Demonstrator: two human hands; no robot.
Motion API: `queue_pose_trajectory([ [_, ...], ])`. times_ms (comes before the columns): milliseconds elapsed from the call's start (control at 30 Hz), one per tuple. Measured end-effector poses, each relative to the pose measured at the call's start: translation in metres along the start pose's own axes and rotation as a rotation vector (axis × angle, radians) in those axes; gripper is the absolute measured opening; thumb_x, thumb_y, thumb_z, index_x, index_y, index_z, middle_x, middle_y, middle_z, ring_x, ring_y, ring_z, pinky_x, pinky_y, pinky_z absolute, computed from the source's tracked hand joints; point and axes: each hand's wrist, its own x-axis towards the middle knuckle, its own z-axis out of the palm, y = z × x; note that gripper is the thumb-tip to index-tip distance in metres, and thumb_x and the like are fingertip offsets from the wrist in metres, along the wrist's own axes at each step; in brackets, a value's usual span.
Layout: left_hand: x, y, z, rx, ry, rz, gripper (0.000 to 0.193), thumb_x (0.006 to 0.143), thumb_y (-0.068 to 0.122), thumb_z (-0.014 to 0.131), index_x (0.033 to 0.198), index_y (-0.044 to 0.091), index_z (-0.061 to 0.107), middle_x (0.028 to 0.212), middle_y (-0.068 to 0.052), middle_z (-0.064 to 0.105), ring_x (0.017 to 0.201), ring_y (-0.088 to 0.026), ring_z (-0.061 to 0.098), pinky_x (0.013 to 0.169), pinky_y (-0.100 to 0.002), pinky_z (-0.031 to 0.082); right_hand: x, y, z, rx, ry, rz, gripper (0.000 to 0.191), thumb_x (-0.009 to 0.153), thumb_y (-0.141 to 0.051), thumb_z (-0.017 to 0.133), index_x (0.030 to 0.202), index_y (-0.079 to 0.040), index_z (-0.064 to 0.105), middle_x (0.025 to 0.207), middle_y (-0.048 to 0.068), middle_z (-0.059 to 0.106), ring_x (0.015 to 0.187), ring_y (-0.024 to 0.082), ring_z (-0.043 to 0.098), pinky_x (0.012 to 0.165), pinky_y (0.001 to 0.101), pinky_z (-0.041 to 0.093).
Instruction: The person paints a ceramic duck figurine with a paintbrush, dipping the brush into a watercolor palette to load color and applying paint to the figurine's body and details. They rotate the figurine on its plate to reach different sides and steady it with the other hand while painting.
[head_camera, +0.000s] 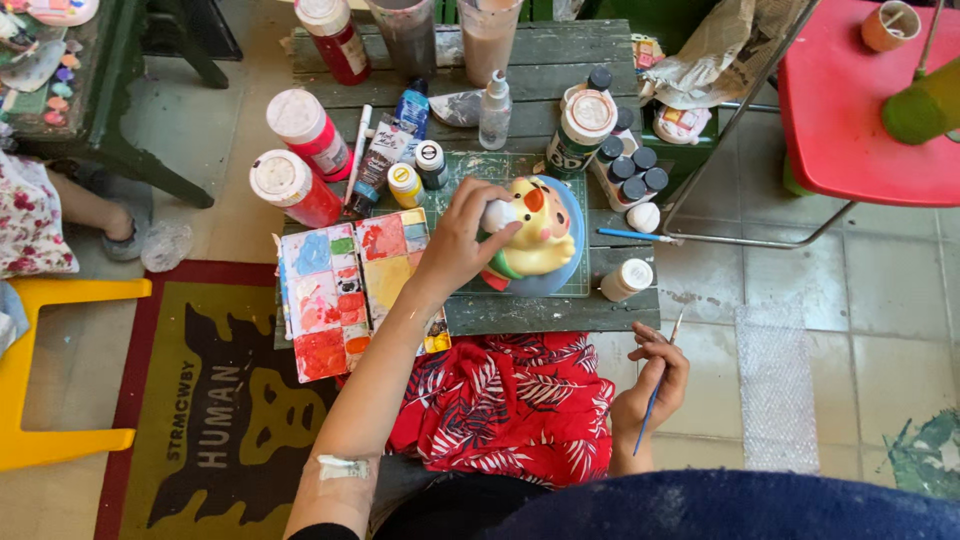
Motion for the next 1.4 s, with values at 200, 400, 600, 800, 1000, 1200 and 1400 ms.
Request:
queue_pose_trajectory([
  [200,-0.003,-0.003,-0.016,-0.02,0.048,-0.039,0.031,0.096,0.019,0.076,0.12,0.004,0.061,0.118,-0.012,0.061,0.111,-0.031,0.064,0.097,-0.038,0.053,0.004,-0.003,0.004,-0.03,-0.043,-0.027,0.011,0.115,-0.002,0.041,0.115,-0.001,0.053,0.122,0.021,0.069,0.095,0.019,0.063,0.089,0.0324,0.054],
  [400,-0.007,-0.016,-0.054,0.177,-0.056,0.018,0.045,0.1,0.022,0.071,0.141,0.007,0.062,0.136,-0.013,0.066,0.123,-0.03,0.063,0.105,-0.041,0.049,-0.007,-0.004,0.018,0.028,-0.203,-0.077,0.027,0.113,-0.012,0.041,0.123,0.0,0.062,0.104,0.014,0.07,0.079,0.016,0.059,0.073,0.0278,0.049],
  [600,-0.01,-0.032,-0.074,-0.009,-0.092,-0.151,0.04,0.103,0.024,0.066,0.139,0.009,0.063,0.138,-0.013,0.068,0.128,-0.028,0.066,0.109,-0.037,0.049,-0.053,-0.003,0.044,0.146,-0.365,-0.048,0.026,0.109,-0.014,0.044,0.11,-0.003,0.067,0.094,0.011,0.065,0.075,0.014,0.056,0.067,0.0254,0.044],
  [800,-0.002,-0.059,-0.078,-0.046,-0.102,-0.175,0.041,0.101,0.028,0.07,0.137,0.01,0.066,0.14,-0.011,0.068,0.13,-0.025,0.067,0.112,-0.035,0.05,-0.075,-0.008,0.099,0.315,-0.616,0.219,0.005,0.102,-0.001,0.055,0.105,-0.003,0.053,0.095,0.011,0.067,0.073,0.012,0.058,0.068,0.0269,0.051],
  [1000,0.024,-0.078,-0.077,-0.007,-0.247,-0.052,0.042,0.098,0.031,0.073,0.135,0.012,0.069,0.138,-0.014,0.067,0.128,-0.029,0.065,0.109,-0.039,0.049,-0.058,-0.045,0.187,-0.013,-0.822,0.06,0.007,0.101,-0.006,0.059,0.108,-0.003,0.059,0.088,0.016,0.07,0.074,0.028,0.065,0.068,0.0385,0.053],
  [1200,0.049,-0.063,-0.082,0.018,-0.369,-0.113,0.046,0.092,0.034,0.074,0.131,0.011,0.068,0.129,-0.013,0.072,0.108,-0.027,0.074,0.099,-0.036,0.055,-0.039,-0.073,0.284,-0.295,-0.97,-0.068,0.024,0.104,-0.023,0.053,0.101,-0.001,0.065,0.087,0.026,0.067,0.081,0.046,0.067,0.074,0.0551,0.05],
  [1400,0.057,-0.055,-0.086,-0.036,-0.437,-0.08,0.044,0.089,0.031,0.077,0.129,0.012,0.07,0.127,-0.01,0.074,0.106,-0.025,0.075,0.095,-0.035,0.056,-0.025,-0.09,0.332,-0.36,-0.901,-0.157,0.02,0.085,-0.022,0.069,0.085,-0.003,0.072,0.082,0.026,0.07,0.079,0.045,0.069,0.07,0.0559,0.052],
])
